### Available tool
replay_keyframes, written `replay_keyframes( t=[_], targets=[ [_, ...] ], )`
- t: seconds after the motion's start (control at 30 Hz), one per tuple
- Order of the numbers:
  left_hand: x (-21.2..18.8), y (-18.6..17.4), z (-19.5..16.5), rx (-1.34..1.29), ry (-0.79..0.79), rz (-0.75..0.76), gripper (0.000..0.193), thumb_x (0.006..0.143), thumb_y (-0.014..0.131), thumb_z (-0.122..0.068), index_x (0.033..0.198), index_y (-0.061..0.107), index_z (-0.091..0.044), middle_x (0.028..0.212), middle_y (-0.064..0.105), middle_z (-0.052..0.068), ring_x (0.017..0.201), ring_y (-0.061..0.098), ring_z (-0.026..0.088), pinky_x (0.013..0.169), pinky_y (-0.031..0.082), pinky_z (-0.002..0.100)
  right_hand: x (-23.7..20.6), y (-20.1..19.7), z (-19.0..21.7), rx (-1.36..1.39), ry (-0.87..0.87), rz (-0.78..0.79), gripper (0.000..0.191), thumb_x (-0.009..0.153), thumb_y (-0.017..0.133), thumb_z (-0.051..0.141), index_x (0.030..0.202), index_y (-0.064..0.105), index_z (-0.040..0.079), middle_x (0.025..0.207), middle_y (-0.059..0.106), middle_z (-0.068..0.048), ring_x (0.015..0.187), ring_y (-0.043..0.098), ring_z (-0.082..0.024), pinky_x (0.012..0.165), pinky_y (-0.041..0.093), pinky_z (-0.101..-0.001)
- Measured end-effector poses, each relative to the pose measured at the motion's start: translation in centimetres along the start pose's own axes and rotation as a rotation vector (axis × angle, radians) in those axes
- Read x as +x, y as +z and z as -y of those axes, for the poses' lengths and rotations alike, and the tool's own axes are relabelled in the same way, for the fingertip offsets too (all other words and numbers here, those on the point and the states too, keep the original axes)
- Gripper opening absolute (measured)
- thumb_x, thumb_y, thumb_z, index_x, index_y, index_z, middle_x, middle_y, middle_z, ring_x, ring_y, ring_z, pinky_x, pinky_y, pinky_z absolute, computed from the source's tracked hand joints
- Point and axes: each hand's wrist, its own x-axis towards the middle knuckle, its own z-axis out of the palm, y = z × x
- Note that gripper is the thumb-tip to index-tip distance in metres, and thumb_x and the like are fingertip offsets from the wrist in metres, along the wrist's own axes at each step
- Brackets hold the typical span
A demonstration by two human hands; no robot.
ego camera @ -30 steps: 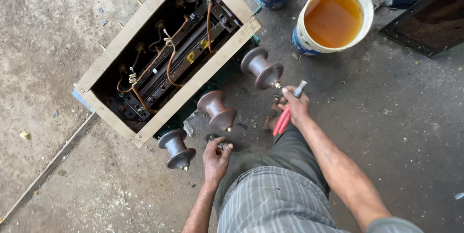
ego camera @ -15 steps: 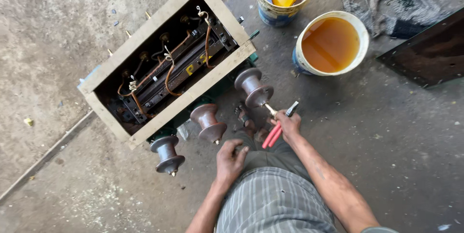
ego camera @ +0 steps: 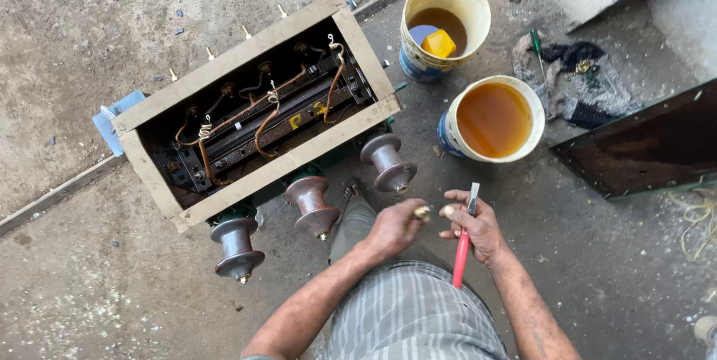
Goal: The person kneels beside an open electrical transformer unit on the ground, cuts a strip of insulating board with pliers, and fits small brass fittings onto the ceramic bushings and copper leads of the unit, tightening them by hand and with pliers.
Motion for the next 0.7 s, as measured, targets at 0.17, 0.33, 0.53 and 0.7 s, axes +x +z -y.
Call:
replay_keyframes(
  t=[0.17,0.33,0.53,0.7],
  targets=[
    [-0.9,-4.3,4.9,-0.139,-0.388,-0.426,0.028,0.094,0.07,-0.021,0.119,0.065,-0.008,0.092,0.075,0.011,0.081,0.074,0.021,0.074,0.058,0.035,2.2,0.9,-2.1,-0.064,-0.059,-0.002,0.053,0.08,0.068,0.003,0.13,0.052,0.004,0.11,0.057,-0.006,0.086,0.065,-0.015,0.081,0.066,-0.0445],
    [0.0,-10.3,8.5,-0.128,-0.4,-0.624,0.031,0.095,0.069,-0.025,0.121,0.067,-0.007,0.103,0.076,0.014,0.096,0.073,0.024,0.084,0.057,0.037,6.2,3.8,-0.3,-0.25,0.111,0.028,0.08,0.072,0.067,-0.002,0.146,0.044,0.015,0.105,0.06,-0.005,0.082,0.064,-0.017,0.08,0.064,-0.0435],
    [3.2,-17.1,9.2,-0.051,-0.212,-0.711,0.048,0.096,0.073,-0.029,0.134,0.06,-0.002,0.123,0.068,0.02,0.114,0.066,0.032,0.093,0.053,0.041,17.8,12.8,9.0,-1.172,-0.636,-0.086,0.085,0.072,0.085,0.023,0.144,0.047,-0.001,0.113,0.071,-0.019,0.106,0.068,-0.031,0.094,0.054,-0.0442],
    [3.5,-19.9,8.2,-0.056,-0.382,-0.676,0.044,0.094,0.071,-0.03,0.131,0.065,-0.007,0.109,0.071,0.014,0.101,0.07,0.027,0.085,0.056,0.039,29.8,21.8,17.2,-1.292,-0.977,-0.135,0.076,0.081,0.074,0.014,0.151,0.046,0.004,0.12,0.066,-0.02,0.106,0.067,-0.039,0.094,0.055,-0.0493]
  ],
)
